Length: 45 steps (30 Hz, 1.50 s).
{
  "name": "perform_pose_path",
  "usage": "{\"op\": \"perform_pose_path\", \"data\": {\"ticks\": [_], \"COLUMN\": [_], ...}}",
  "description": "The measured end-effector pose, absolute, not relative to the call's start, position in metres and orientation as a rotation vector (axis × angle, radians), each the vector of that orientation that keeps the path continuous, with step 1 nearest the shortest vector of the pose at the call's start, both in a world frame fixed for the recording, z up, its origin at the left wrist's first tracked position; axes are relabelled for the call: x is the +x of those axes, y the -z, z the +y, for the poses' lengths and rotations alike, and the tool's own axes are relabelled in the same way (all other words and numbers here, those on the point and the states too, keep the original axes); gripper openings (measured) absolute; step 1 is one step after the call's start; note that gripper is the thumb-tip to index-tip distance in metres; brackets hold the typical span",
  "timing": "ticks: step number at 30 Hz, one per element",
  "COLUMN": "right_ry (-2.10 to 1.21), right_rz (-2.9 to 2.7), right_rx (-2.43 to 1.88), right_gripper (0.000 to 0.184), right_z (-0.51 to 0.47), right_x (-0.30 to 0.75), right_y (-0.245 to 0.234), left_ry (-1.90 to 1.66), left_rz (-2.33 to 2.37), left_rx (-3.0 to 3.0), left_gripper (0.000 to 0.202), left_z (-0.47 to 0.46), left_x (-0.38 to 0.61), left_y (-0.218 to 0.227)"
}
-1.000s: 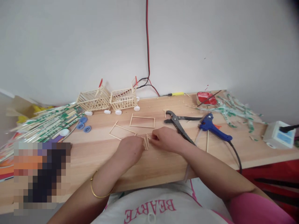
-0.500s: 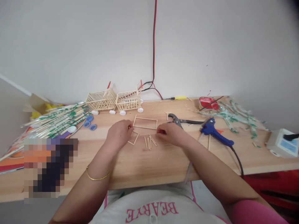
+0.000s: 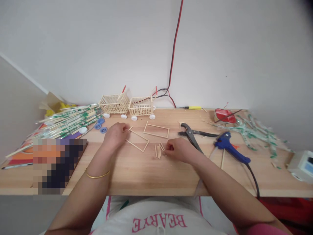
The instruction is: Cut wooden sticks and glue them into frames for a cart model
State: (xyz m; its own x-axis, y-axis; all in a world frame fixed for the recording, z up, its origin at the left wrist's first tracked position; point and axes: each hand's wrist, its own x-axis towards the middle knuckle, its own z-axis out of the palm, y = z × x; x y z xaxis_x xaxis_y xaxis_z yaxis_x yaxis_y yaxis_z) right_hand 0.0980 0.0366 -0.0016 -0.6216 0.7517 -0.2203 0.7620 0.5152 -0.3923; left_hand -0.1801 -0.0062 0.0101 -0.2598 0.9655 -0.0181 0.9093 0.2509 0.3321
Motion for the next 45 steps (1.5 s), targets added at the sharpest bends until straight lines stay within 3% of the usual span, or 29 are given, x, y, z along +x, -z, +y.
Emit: {"op": "perform_pose_path", "data": {"ticks": [8,26,32,38,45], "right_ry": [0.813,0.899,1.029,0.884,0.895], "right_rz": [2.678,2.934,3.072,3.183,3.13], "right_rx": [1.409,1.228,0.934,0.479,0.441], "right_gripper": [0.019,0.007,0.01,0.013,0.013], "right_z": [0.035,0.045,0.042,0.042,0.044], "right_x": [0.097,0.117,0.097,0.056,0.038], "right_y": [-0.004,-0.01,-0.011,-0.014,-0.005], "left_ry": [-0.247,-0.431,-0.576,-0.494,-0.57], "left_rz": [2.288,1.901,1.976,1.792,1.669], "left_rx": [1.891,2.104,1.966,1.943,1.937], "left_gripper": [0.022,0.019,0.02,0.017,0.018], "left_z": [-0.002,-0.003,-0.008,-0.036,-0.057], "left_x": [-0.177,-0.176,-0.175,-0.161,-0.152], "left_y": [-0.006,-0.005,-0.012,-0.023,-0.004]}}
